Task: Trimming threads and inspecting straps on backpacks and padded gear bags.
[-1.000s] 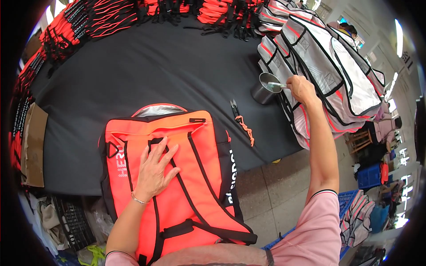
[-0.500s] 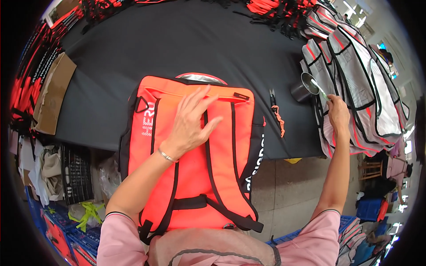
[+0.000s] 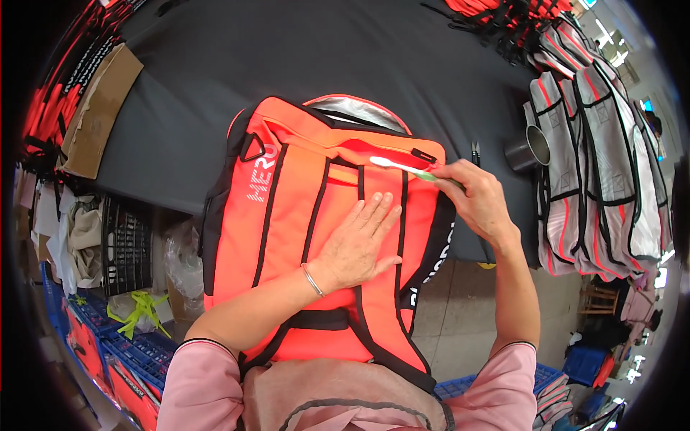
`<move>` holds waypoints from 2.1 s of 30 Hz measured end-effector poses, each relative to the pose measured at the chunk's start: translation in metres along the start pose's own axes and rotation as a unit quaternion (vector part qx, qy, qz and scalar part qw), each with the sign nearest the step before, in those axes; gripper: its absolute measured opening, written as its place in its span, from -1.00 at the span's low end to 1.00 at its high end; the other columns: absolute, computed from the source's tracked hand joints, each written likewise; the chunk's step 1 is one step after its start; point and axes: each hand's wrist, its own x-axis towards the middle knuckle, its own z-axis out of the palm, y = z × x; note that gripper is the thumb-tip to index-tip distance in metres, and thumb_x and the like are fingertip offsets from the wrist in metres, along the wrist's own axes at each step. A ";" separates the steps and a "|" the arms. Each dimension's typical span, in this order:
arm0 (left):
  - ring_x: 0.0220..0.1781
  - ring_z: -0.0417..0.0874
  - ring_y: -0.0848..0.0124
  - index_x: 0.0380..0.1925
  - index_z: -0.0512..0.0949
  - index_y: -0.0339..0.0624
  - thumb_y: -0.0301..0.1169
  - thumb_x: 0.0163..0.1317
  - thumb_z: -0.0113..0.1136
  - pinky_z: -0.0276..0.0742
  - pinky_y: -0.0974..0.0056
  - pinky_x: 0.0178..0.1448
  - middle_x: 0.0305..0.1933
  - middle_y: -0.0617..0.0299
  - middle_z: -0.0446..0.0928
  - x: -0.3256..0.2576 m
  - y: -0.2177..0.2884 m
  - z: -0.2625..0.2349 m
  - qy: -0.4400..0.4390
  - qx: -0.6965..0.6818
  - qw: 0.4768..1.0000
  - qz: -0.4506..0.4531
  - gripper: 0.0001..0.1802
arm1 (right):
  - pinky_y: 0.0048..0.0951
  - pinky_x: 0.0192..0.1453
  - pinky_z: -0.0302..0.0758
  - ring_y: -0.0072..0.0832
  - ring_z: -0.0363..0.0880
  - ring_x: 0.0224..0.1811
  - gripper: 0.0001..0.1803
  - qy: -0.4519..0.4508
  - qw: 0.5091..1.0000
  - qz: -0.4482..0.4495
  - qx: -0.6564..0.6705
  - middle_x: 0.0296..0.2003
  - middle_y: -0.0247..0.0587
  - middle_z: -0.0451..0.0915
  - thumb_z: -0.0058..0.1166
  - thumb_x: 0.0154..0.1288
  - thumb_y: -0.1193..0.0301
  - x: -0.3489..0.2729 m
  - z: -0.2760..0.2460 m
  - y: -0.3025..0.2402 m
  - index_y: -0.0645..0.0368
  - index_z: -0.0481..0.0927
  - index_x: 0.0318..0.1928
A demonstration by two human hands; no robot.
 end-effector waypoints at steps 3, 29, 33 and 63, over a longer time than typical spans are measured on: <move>0.62 0.01 -0.03 0.49 0.12 -0.28 0.13 0.30 0.13 0.03 -0.06 0.59 0.58 -0.18 0.01 0.001 0.001 0.001 0.005 -0.006 1.000 0.009 -0.05 | -0.30 -0.24 0.55 -0.18 0.65 -0.31 -0.86 0.001 0.998 -0.058 -0.021 -0.31 -0.19 0.64 0.24 0.27 0.40 0.021 0.022 0.000 0.17 0.68 -0.20; 0.63 0.02 0.02 0.51 0.08 -0.23 0.13 0.26 0.18 -0.05 -0.02 0.62 0.59 -0.12 0.00 0.001 -0.005 0.001 0.011 -0.003 1.000 0.018 -0.02 | -0.21 -0.29 0.49 -0.12 0.60 -0.35 -0.88 -0.053 0.989 -0.054 -0.126 -0.37 -0.17 0.56 0.21 0.27 0.40 0.010 -0.012 0.013 0.19 0.64 -0.25; 0.61 0.08 0.03 0.40 0.29 -0.22 -0.04 0.26 0.26 -0.03 -0.01 0.61 0.55 -0.05 0.16 -0.004 -0.017 -0.013 0.024 -0.111 0.993 0.025 -0.20 | -0.18 -0.26 0.52 -0.15 0.63 -0.29 -0.89 -0.064 0.984 -0.004 -0.168 -0.33 -0.24 0.57 0.16 0.30 0.35 0.000 -0.028 0.029 0.10 0.63 -0.27; 0.55 0.21 -0.06 0.40 0.31 -0.23 -0.03 0.18 0.32 0.31 0.06 0.49 0.50 -0.08 0.24 -0.066 -0.082 -0.059 0.113 0.046 0.987 -0.108 -0.14 | -0.16 -0.28 0.51 -0.13 0.60 -0.32 -0.89 -0.093 0.987 -0.127 -0.034 -0.32 -0.19 0.56 0.13 0.34 0.40 0.083 0.062 -0.040 0.18 0.60 -0.26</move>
